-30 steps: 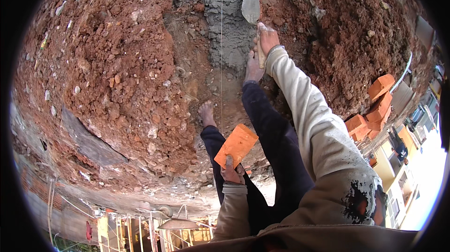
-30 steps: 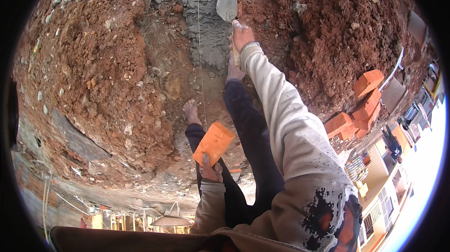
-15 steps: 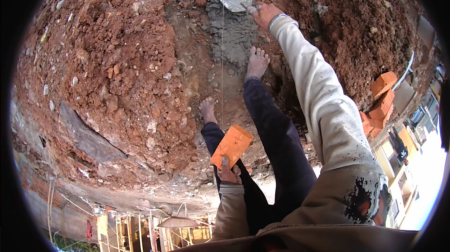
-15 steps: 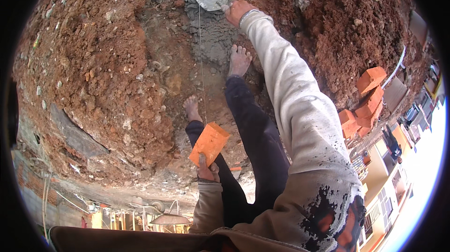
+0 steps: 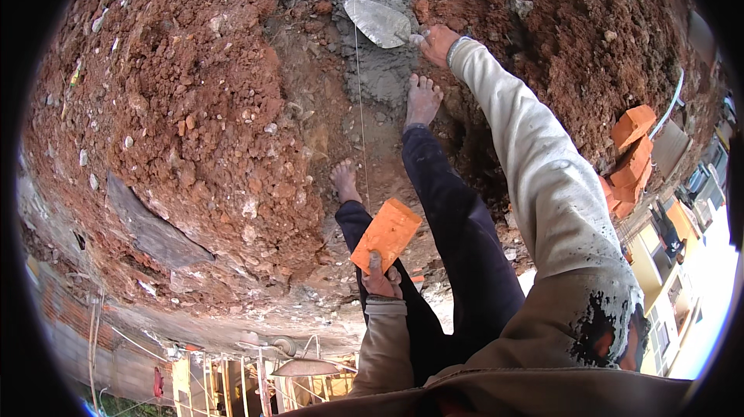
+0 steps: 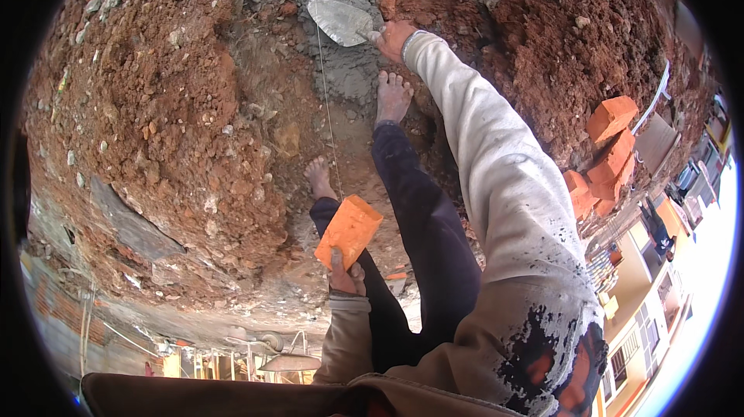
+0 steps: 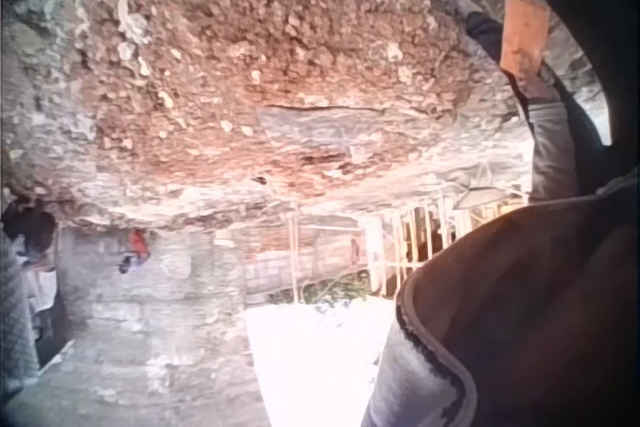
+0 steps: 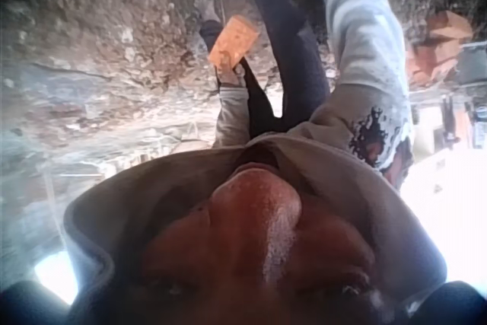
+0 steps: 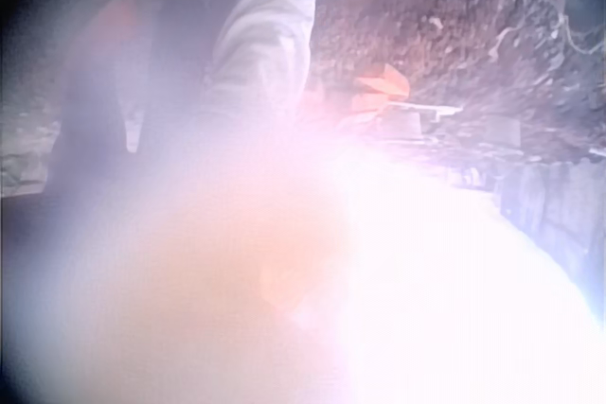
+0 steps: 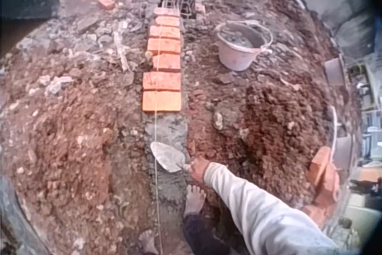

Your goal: The person lays red bricks in a straight line on the ground, using a trowel to spread cement mortar between them. They repeatedly scoop mortar from a bucket, apply it to the trench, place bricks, and tap them into alignment.

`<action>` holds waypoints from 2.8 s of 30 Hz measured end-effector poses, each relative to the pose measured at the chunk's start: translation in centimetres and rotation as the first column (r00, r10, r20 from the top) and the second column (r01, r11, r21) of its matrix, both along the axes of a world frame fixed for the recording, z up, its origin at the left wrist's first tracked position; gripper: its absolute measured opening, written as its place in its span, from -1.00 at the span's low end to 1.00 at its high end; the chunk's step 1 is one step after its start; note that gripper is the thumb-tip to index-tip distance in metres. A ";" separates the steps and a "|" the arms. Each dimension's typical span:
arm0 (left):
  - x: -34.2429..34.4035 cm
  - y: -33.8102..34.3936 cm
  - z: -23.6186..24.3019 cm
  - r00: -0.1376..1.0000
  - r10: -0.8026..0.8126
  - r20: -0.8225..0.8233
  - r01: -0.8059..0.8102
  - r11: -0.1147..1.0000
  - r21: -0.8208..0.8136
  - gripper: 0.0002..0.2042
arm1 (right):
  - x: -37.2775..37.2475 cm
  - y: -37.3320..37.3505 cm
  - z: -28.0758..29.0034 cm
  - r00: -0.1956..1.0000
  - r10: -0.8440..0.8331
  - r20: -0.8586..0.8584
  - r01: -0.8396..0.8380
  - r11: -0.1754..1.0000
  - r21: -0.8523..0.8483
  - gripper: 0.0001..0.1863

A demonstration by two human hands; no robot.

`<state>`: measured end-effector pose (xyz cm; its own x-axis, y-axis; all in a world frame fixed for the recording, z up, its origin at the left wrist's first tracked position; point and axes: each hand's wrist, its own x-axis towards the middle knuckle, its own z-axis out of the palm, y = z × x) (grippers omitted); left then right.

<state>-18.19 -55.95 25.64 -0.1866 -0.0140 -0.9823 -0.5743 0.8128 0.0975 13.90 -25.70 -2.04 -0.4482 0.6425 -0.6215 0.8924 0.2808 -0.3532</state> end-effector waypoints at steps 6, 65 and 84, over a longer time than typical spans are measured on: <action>-0.8 -0.1 0.6 1.000 -0.013 0.003 0.013 1.000 0.022 -0.55 | -2.5 -1.4 3.4 0.989 0.135 0.067 -0.124 0.981 -0.148 -0.54; -1.9 2.2 -0.1 0.986 -0.143 -0.082 0.143 0.990 -0.012 -0.56 | -5.0 -2.1 4.1 0.823 -0.561 -0.091 0.480 0.771 -0.419 -0.52; -0.7 2.2 -0.6 0.993 -0.113 -0.036 0.113 0.994 -0.003 -0.55 | 1.7 -1.8 0.1 0.873 -0.474 0.110 0.482 0.875 -0.051 -0.50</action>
